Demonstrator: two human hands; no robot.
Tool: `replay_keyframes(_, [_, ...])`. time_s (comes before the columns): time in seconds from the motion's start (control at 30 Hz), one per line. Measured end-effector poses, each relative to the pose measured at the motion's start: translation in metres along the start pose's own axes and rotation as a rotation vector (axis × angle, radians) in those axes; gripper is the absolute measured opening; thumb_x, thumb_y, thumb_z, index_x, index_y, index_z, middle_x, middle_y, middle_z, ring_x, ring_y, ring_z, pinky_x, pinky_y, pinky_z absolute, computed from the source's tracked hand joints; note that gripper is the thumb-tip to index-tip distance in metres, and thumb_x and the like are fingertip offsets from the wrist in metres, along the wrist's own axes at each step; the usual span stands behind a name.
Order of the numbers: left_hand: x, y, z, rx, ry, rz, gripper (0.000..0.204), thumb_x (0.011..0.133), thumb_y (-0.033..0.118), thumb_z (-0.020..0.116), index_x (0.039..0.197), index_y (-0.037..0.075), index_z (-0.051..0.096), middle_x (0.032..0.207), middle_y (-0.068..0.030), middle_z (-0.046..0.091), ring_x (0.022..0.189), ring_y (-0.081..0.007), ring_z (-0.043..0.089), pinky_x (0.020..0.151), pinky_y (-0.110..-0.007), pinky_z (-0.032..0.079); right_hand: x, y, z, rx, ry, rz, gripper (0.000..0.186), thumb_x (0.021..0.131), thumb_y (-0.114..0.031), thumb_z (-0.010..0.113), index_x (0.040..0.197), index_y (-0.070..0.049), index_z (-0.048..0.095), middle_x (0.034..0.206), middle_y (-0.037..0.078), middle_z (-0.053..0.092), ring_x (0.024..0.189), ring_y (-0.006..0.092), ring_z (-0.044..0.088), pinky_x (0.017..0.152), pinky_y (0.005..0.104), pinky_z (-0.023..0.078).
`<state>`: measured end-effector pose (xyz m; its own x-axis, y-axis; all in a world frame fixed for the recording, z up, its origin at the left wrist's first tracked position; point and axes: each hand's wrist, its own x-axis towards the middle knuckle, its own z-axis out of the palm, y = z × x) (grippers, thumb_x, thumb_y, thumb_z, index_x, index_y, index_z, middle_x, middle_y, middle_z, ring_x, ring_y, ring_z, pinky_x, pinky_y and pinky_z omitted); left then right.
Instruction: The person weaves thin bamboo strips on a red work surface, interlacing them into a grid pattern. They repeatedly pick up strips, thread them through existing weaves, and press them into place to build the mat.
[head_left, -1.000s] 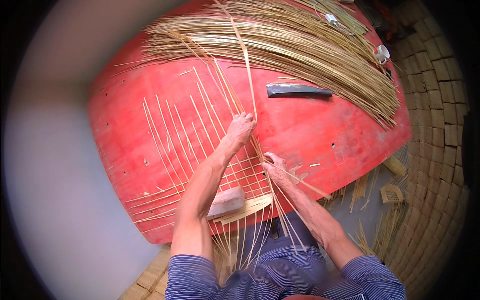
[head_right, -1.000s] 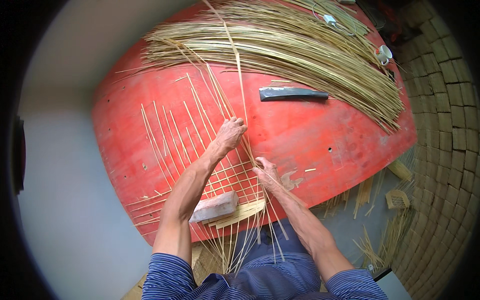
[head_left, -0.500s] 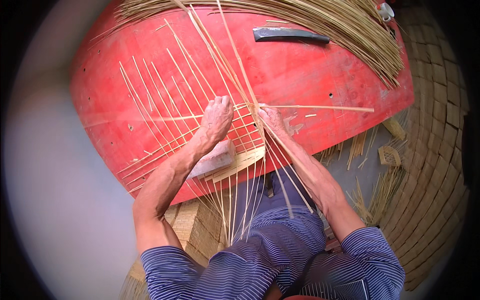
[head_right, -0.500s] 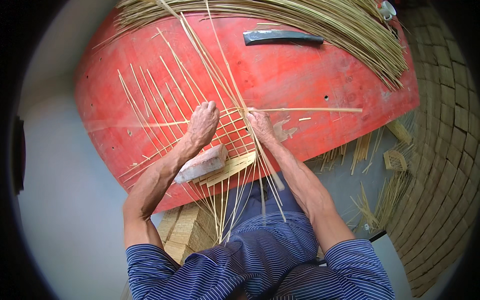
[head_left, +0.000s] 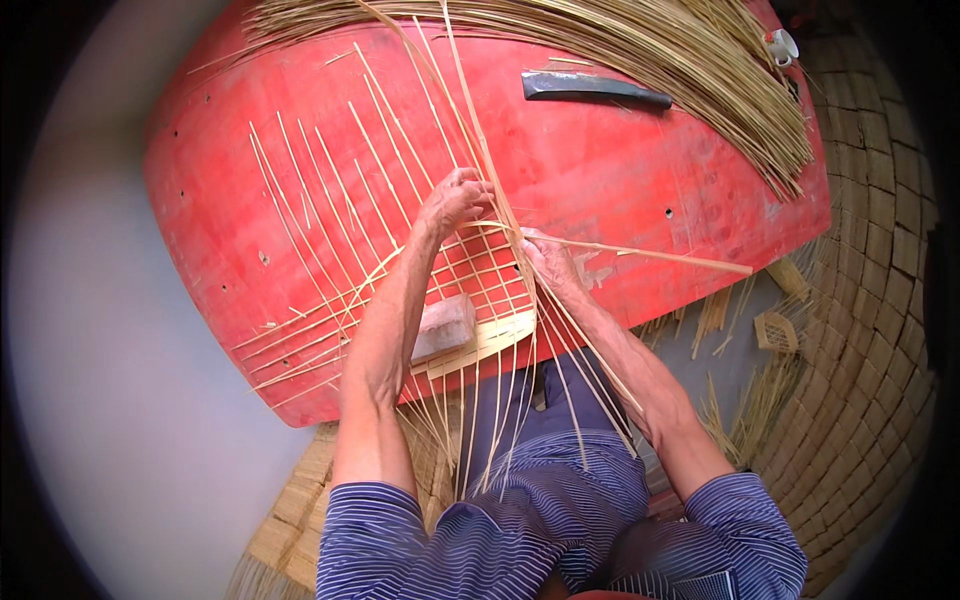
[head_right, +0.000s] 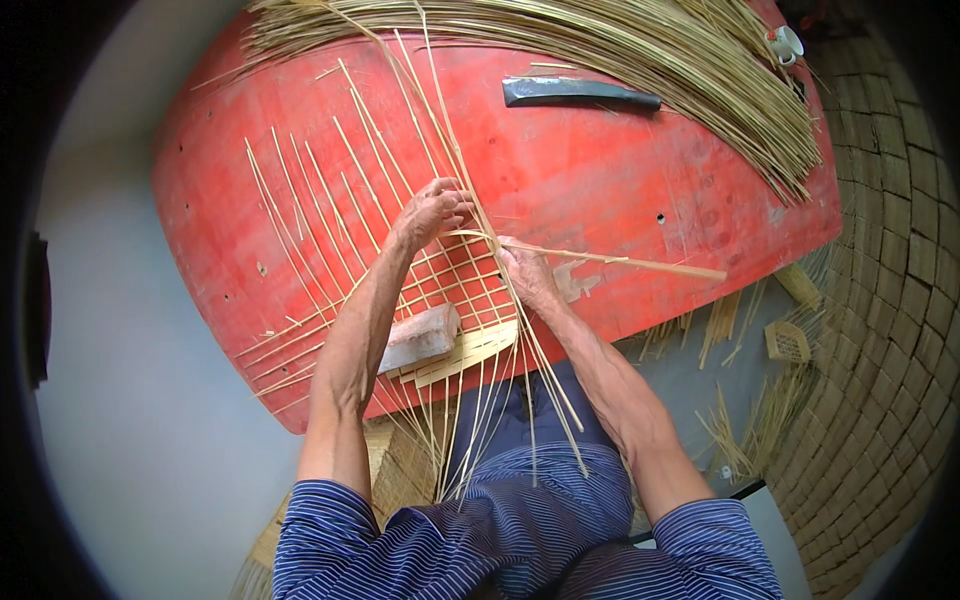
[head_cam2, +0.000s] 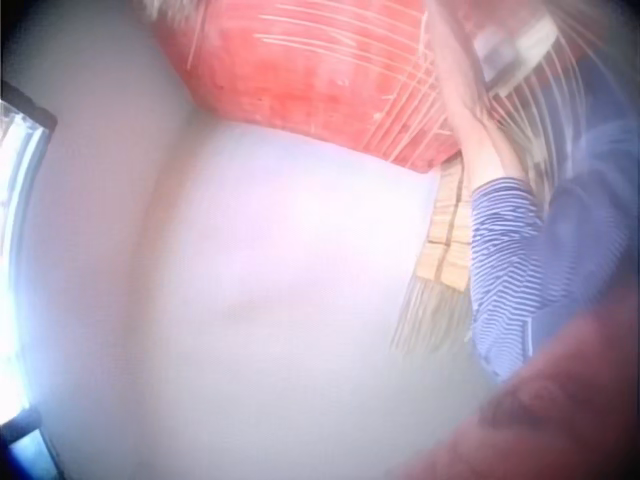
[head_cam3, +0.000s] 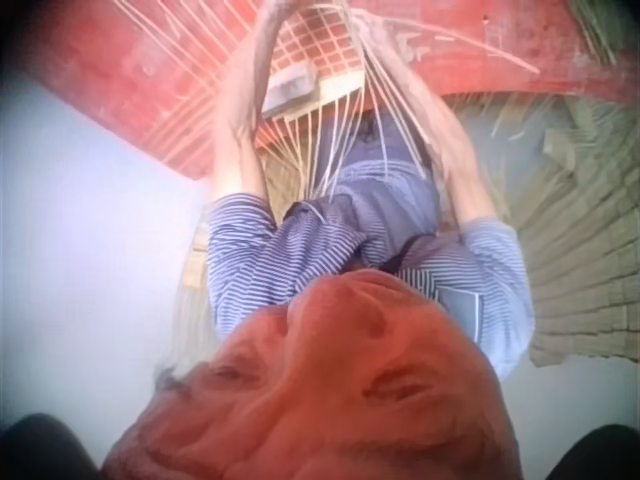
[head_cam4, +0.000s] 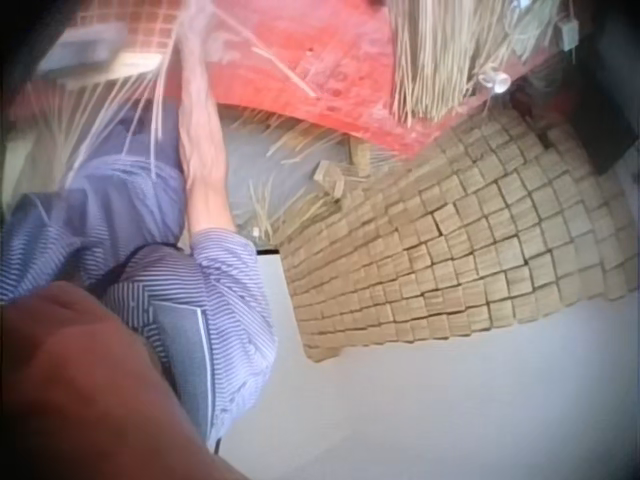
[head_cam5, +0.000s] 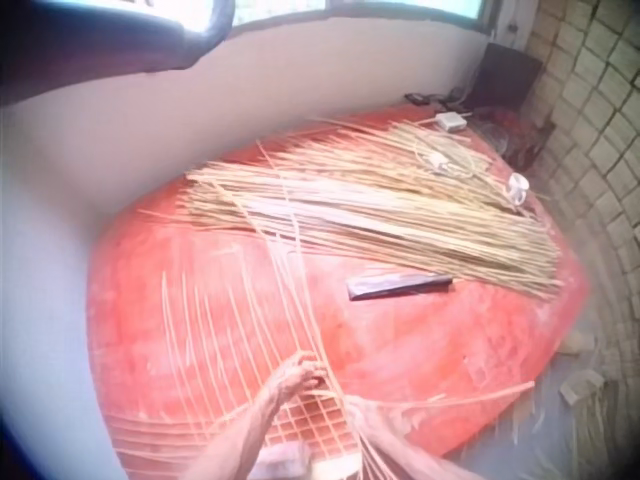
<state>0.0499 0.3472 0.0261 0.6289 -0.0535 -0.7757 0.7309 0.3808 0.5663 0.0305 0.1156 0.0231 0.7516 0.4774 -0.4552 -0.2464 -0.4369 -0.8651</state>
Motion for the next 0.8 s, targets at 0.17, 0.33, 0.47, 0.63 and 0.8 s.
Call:
replay_keyframes(0.17, [0.015,0.010,0.009,-0.015,0.047,0.136,0.061,0.080,0.001,0.051,0.140,0.003,0.041,0.132,-0.0152,0.053,0.118,-0.0267,0.056,0.101,-0.042,0.044,-0.004,-0.019,-0.003,-0.038,0.018,-0.107,0.026,0.094,-0.006,0.057,0.118,0.000,0.065,0.104,0.022,0.070,0.099,0.0309,0.070,0.083,0.0388,0.053])
replay_keyframes(0.33, [0.035,0.012,-0.010,0.041,-0.034,0.161,0.045,0.076,-0.001,0.049,0.119,0.007,0.060,0.102,-0.0001,0.058,0.094,-0.0157,0.058,0.085,-0.031,0.048,-0.007,-0.011,-0.001,-0.041,0.009,-0.067,0.026,0.094,-0.004,0.056,0.118,0.001,0.063,0.100,0.021,0.070,0.094,0.0299,0.070,0.082,0.0376,0.053])
replay_keyframes(0.47, [0.026,0.003,-0.018,0.515,0.137,0.466,0.039,0.077,0.006,0.053,0.114,0.000,0.065,0.087,-0.0038,0.061,0.076,-0.0164,0.055,0.071,-0.031,0.047,-0.006,-0.001,0.003,0.017,0.019,-0.115,0.027,0.097,-0.008,0.052,0.119,0.002,0.062,0.109,0.020,0.069,0.102,0.0262,0.067,0.089,0.0381,0.051])
replay_keyframes(0.63, [0.000,-0.022,-0.014,1.011,0.430,0.678,0.040,0.080,0.010,0.058,0.116,-0.007,0.057,0.088,-0.0229,0.054,0.081,-0.0355,0.057,0.073,-0.049,0.048,-0.004,0.002,0.002,-0.024,0.051,-0.038,0.027,0.097,-0.012,0.049,0.116,0.002,0.062,0.096,0.020,0.068,0.093,0.0292,0.067,0.086,0.0389,0.050])
replay_keyframes(0.8, [-0.047,-0.039,0.000,1.193,0.472,0.794,0.055,0.084,0.012,0.064,0.131,-0.007,0.045,0.092,-0.0255,0.055,0.083,-0.0390,0.057,0.074,-0.051,0.048,0.008,0.028,-0.010,-0.112,0.057,-0.077,0.028,0.094,-0.014,0.050,0.114,0.001,0.063,0.097,0.024,0.068,0.092,0.0344,0.067,0.082,0.0418,0.050])
